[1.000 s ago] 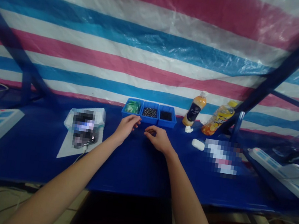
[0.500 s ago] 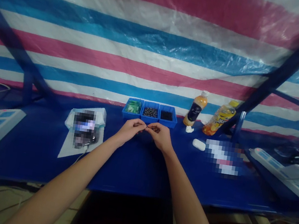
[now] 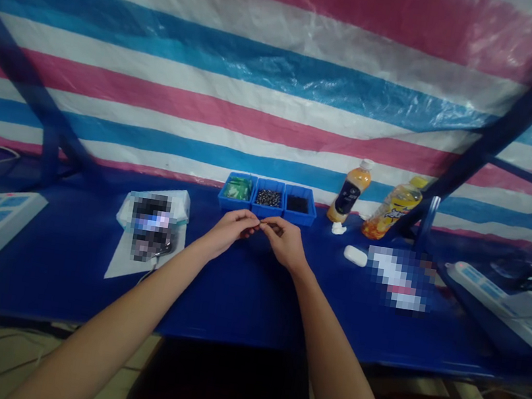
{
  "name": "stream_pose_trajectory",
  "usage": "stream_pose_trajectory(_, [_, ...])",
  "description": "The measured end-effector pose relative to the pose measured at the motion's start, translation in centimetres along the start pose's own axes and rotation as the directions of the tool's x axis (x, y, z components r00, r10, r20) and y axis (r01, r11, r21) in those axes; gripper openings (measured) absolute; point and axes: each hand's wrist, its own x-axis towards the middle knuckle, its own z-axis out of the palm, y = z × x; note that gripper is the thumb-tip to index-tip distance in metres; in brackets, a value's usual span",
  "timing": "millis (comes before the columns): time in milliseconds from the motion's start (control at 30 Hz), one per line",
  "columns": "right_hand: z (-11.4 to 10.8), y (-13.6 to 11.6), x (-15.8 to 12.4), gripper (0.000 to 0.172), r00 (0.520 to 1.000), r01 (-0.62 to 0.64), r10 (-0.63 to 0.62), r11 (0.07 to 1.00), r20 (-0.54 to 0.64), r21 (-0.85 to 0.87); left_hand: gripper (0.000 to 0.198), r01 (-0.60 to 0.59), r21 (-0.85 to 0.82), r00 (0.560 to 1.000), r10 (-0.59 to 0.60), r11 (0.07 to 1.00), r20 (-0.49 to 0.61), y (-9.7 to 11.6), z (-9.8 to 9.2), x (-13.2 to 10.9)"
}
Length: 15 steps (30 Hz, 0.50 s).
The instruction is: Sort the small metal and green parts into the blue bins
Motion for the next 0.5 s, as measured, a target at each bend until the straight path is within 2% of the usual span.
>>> stream_pose_trajectory(100, [-0.1,-0.2,-0.2,0.036,0.999,0.027,-0.025,0.995,0.022,-0.096,0.027,0.011,0.021,1.000,-0.010,1.000,-0.023,0.1,-0.2,0.1])
stream_pose_trajectory(200, [0.1,0.2,-0.2,0.044,0.997,-0.007,0.018,0.988,0.070,-0.152,0.031,0.016,0.024,0.997,-0.014,1.000,-0.072,0.0,-0.3,0.2])
stream_pose_trajectory(300, [0.5,0.7,0.2,0.040,0.995,-0.098,0.098,0.995,0.007,0.006,0.031,0.024,0.040,0.994,-0.020,0.999,-0.107,-0.3,-0.3,0.4])
stream_pose_trajectory(333, [0.6,0.8,0.3,0.043,0.993,-0.114,0.117,0.989,-0.024,0.097,0.030,0.028,0.048,0.993,-0.022,0.998,-0.112,-0.3,-0.3,0.4])
stream_pose_trajectory(400, [0.7,1.0,0.6,0.063,0.990,-0.109,0.126,0.964,-0.055,0.243,0.029,0.032,0.058,0.993,-0.026,0.998,-0.112,-0.3,-0.3,0.4])
stream_pose_trajectory(433, [0.6,1.0,0.7,0.069,0.992,-0.097,0.116,0.959,-0.054,0.268,0.028,0.034,0.061,0.994,-0.028,0.998,-0.109,-0.3,-0.2,0.4])
stream_pose_trajectory(500, [0.2,1.1,0.7,0.065,0.996,-0.071,0.080,0.981,-0.041,0.183,0.027,0.037,0.063,0.993,-0.030,0.997,-0.111,-0.2,-0.2,0.3])
